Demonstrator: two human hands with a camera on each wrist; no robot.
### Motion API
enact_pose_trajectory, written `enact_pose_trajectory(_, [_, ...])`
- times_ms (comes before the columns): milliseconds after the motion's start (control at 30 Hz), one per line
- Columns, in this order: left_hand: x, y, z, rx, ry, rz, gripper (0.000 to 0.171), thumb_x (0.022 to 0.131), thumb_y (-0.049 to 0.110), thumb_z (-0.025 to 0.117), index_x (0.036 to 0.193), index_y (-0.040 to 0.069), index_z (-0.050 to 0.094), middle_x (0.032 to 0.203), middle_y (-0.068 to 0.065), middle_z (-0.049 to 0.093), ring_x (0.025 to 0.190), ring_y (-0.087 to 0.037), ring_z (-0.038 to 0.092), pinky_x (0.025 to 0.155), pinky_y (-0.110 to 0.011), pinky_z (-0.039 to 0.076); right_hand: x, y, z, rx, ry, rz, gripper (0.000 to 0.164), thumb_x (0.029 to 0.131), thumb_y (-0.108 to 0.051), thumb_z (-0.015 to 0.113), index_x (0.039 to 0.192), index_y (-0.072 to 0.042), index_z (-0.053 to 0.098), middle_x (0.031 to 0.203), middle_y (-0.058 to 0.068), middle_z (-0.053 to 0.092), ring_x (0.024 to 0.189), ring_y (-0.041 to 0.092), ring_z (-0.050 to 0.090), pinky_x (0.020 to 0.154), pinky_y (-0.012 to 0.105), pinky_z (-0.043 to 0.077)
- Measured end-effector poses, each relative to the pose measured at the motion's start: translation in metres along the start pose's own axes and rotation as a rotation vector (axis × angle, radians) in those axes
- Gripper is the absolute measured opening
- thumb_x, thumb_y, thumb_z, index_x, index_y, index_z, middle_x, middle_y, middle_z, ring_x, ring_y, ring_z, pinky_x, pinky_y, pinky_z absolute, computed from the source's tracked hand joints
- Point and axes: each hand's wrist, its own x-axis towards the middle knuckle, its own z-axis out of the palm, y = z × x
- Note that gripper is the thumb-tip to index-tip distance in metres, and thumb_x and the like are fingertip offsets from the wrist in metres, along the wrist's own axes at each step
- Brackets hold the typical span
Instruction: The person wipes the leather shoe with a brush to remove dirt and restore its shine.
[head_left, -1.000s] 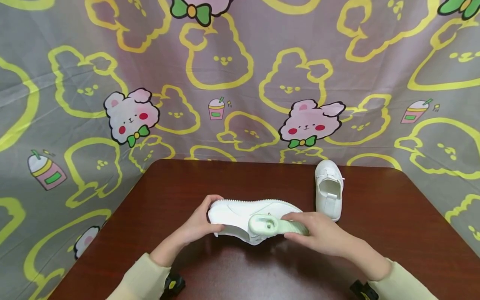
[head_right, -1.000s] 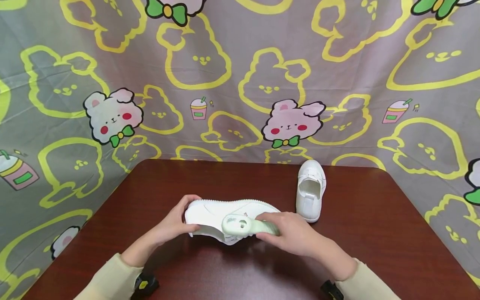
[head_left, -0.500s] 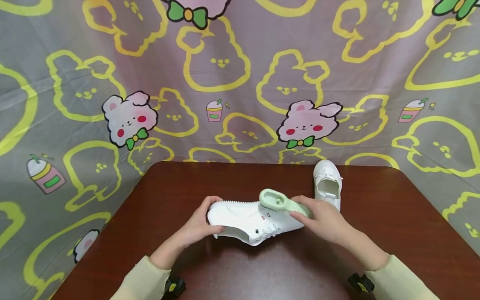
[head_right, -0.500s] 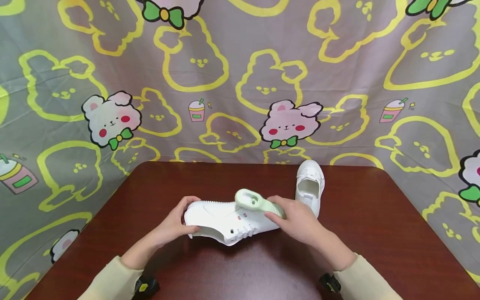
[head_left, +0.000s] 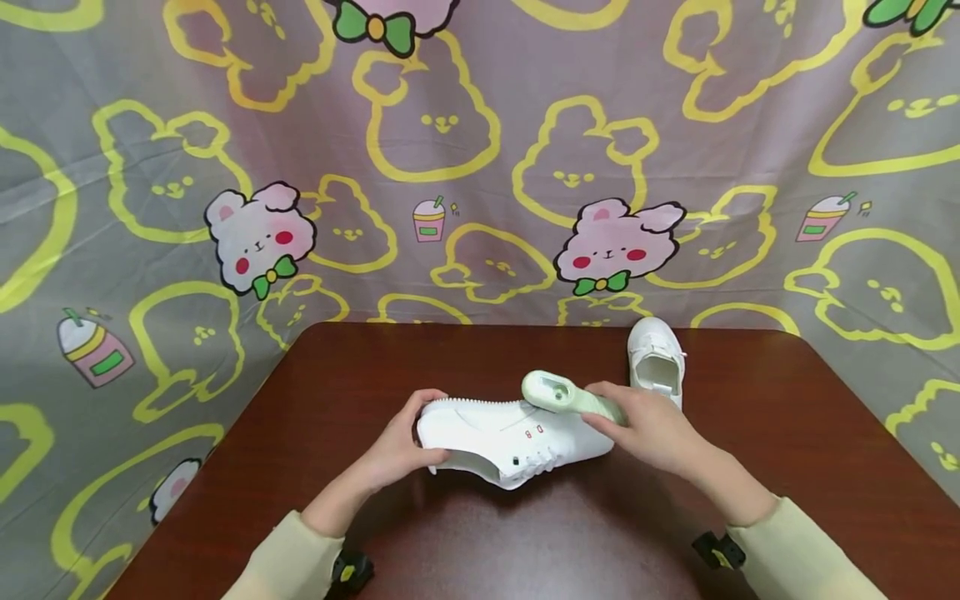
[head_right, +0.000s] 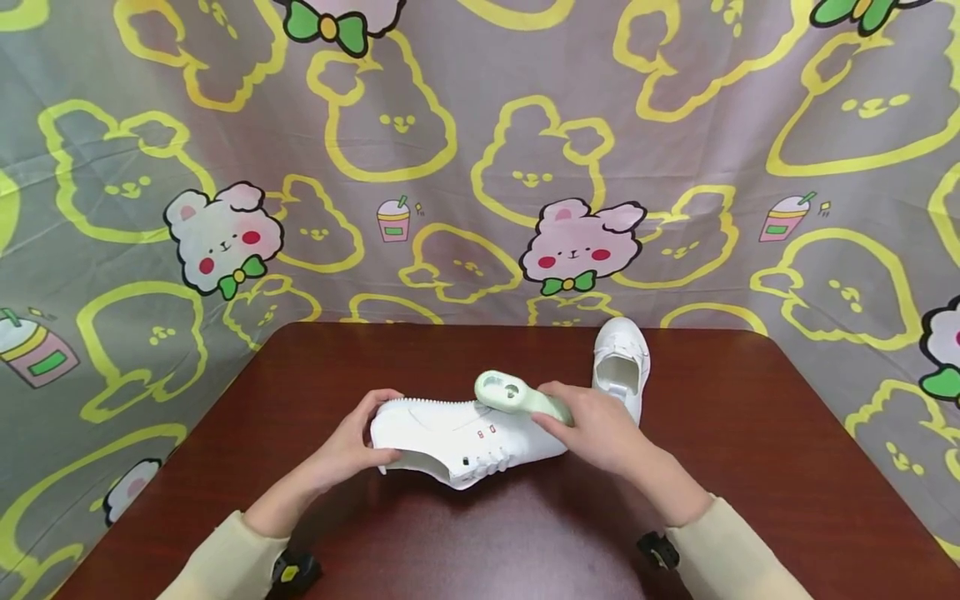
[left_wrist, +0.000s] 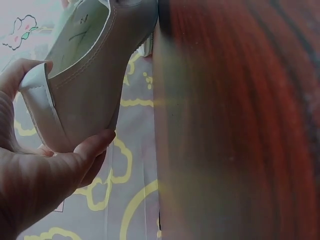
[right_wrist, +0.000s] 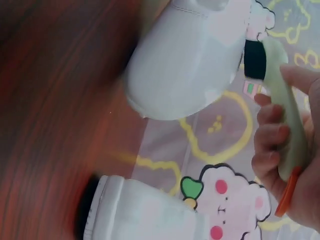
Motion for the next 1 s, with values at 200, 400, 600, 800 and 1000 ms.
enact_pose_trajectory(200, [0.000,0.000,0.000,0.009,0.031,-0.026,0.073,0.070,0.005,0.081,0.133,0.004,0.043,0.126,-0.014,0.052,0.108,-0.028,0.049,0.091,-0.042,0.039,-0.004,-0.015,0.005,0.056,-0.110,-0.215,0.031,0.091,-0.040,0.067,0.115,-0.021,0.066,0.102,-0.015,0.066,0.081,0.001,0.057,0.071,0.030,0.049])
enact_pose_trajectory(400, [0.002,0.003,0.001,0.015,0.039,-0.040,0.074,0.070,0.004,0.080,0.132,0.002,0.040,0.126,-0.015,0.052,0.110,-0.028,0.048,0.093,-0.044,0.038,0.008,-0.013,0.007,0.012,-0.087,-0.202,0.031,0.092,-0.039,0.065,0.115,-0.018,0.067,0.102,-0.010,0.068,0.081,0.005,0.060,0.071,0.034,0.050])
enact_pose_trajectory(600, [0.002,0.000,0.002,-0.013,0.034,-0.023,0.072,0.070,0.003,0.080,0.131,0.002,0.041,0.124,-0.015,0.051,0.108,-0.029,0.047,0.089,-0.040,0.042,0.016,0.000,0.003,0.002,-0.024,-0.020,0.032,0.092,-0.036,0.066,0.116,-0.016,0.066,0.100,-0.006,0.068,0.077,0.009,0.058,0.067,0.035,0.047])
enact_pose_trajectory(800, [0.002,0.001,0.001,-0.029,0.039,0.001,0.071,0.071,0.002,0.081,0.131,0.004,0.042,0.123,-0.015,0.051,0.106,-0.029,0.048,0.084,-0.031,0.045,0.011,-0.022,0.008,0.044,-0.078,-0.217,0.031,0.093,-0.039,0.064,0.115,-0.018,0.066,0.099,-0.012,0.067,0.080,0.004,0.058,0.070,0.032,0.049])
enact_pose_trajectory(1000, [0.002,0.001,0.002,-0.043,0.029,-0.004,0.072,0.073,0.003,0.081,0.132,0.003,0.041,0.126,-0.016,0.050,0.108,-0.029,0.047,0.084,-0.029,0.045,0.013,-0.021,0.013,0.031,-0.073,-0.201,0.033,0.093,-0.039,0.064,0.116,-0.016,0.066,0.101,-0.009,0.068,0.080,0.005,0.059,0.069,0.033,0.049])
